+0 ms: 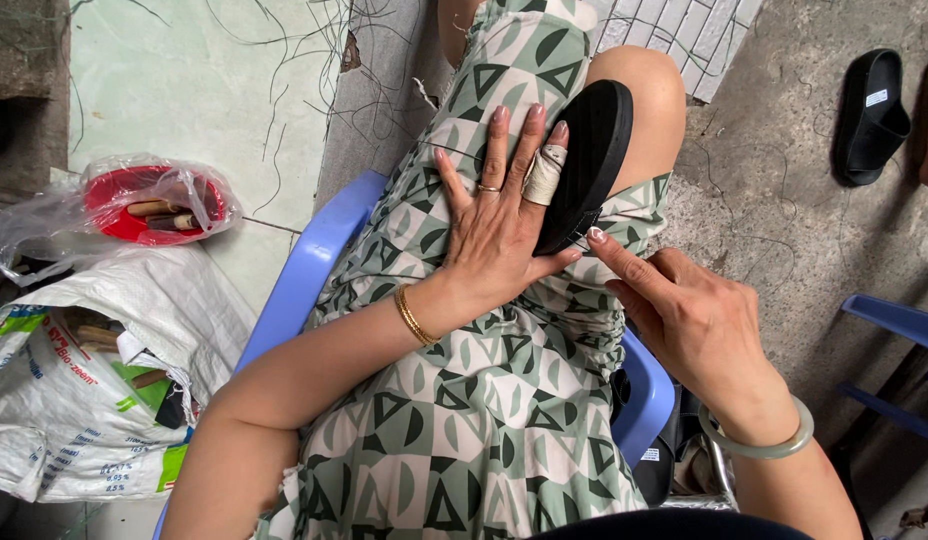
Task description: The person sits on a blue plastic chair and sews a black slip-on shoe using a needle and thread. They hold the shoe on their lap, repeatedly pushing the needle through the shoe's edge and pulling the thread to secure the seam.
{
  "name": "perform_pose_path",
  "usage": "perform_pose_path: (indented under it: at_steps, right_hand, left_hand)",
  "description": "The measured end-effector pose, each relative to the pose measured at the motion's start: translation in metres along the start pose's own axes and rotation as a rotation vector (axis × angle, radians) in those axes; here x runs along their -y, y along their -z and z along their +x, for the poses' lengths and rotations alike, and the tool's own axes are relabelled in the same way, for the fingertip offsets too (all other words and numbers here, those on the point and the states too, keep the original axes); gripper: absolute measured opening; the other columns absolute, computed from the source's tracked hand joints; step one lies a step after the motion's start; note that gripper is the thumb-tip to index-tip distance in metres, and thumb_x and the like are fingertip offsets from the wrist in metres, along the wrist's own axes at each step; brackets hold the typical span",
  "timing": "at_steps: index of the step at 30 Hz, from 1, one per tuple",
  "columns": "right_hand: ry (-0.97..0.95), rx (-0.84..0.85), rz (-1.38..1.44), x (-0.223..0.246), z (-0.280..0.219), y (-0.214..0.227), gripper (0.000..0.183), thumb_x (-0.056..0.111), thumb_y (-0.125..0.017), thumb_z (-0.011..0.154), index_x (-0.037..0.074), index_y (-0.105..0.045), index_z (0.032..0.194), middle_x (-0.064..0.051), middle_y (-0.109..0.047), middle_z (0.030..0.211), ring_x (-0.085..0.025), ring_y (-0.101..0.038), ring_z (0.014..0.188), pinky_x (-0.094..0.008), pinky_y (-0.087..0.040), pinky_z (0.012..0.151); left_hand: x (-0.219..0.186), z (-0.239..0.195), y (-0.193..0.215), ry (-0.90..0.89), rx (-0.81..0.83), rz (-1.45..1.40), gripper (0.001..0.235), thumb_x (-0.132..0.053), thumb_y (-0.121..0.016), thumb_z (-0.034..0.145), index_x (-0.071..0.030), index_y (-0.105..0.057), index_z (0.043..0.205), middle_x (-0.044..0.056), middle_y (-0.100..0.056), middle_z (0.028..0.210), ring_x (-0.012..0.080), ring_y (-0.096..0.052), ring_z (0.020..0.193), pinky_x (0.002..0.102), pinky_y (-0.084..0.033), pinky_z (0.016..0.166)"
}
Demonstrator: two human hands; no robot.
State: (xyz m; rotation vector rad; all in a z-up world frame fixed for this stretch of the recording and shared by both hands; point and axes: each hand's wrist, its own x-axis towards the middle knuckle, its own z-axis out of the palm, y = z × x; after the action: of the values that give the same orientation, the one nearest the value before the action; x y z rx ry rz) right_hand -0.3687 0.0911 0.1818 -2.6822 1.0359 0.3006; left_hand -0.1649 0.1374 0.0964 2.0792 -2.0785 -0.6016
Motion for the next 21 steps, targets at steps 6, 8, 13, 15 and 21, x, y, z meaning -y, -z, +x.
perform_pose_path:
  at_steps: [6, 8, 13, 15, 21]
  right_hand:
    - [-0.035, 0.117, -0.378, 0.014, -0.002, 0.017, 0.056, 0.036, -0.058, 0.101, 0.039, -0.039, 0.153, 0.003, -0.045, 0.065, -0.004, -0.038, 0.040, -0.021, -0.028, 0.032]
    - [-0.074, 0.158, -0.451, 0.023, 0.004, 0.027, 0.061, 0.042, -0.052, 0.102, 0.036, -0.030, 0.158, 0.003, -0.048, 0.064, -0.007, -0.041, 0.036, -0.024, -0.031, 0.031]
    - [-0.109, 0.401, -0.422, 0.017, 0.035, 0.032, 0.065, 0.043, -0.038, 0.102, 0.037, -0.013, 0.162, -0.003, -0.061, 0.066, -0.015, -0.057, 0.034, -0.030, -0.043, 0.031]
    - [-0.038, 0.224, -0.272, 0.003, 0.033, 0.011, 0.061, 0.031, -0.050, 0.104, 0.025, -0.025, 0.160, 0.001, -0.049, 0.056, -0.008, -0.036, 0.035, -0.022, -0.031, 0.031]
    - [-0.028, -0.109, -0.246, -0.010, 0.031, -0.052, 0.049, 0.032, -0.056, 0.105, 0.015, -0.042, 0.148, -0.005, -0.054, 0.072, -0.022, -0.051, 0.043, -0.037, -0.038, 0.034]
  left_hand:
    - [-0.009, 0.005, -0.001, 0.018, 0.012, 0.079, 0.126, -0.078, -0.084, 0.082, -0.010, -0.009, 0.158, 0.014, -0.006, 0.165, 0.0315, -0.001, 0.152, 0.075, -0.015, 0.110]
    - [-0.015, 0.007, -0.001, 0.035, 0.025, 0.084, 0.126, -0.076, -0.085, 0.082, -0.010, -0.009, 0.158, 0.013, -0.005, 0.164, 0.0301, -0.001, 0.151, 0.074, -0.012, 0.111]
    - [-0.022, 0.013, -0.009, 0.100, 0.021, 0.032, 0.131, -0.069, -0.091, 0.075, -0.012, -0.007, 0.158, 0.010, -0.003, 0.165, 0.0246, 0.001, 0.153, 0.070, -0.014, 0.115]
    - [-0.023, 0.016, -0.006, 0.092, 0.045, 0.085, 0.124, -0.068, -0.085, 0.078, -0.010, -0.010, 0.157, 0.011, -0.003, 0.163, 0.0258, 0.000, 0.151, 0.069, -0.013, 0.113]
    - [-0.026, 0.020, -0.013, 0.113, 0.034, 0.034, 0.119, -0.072, -0.078, 0.083, -0.010, -0.010, 0.158, 0.011, -0.004, 0.164, 0.0243, 0.000, 0.151, 0.069, -0.004, 0.112]
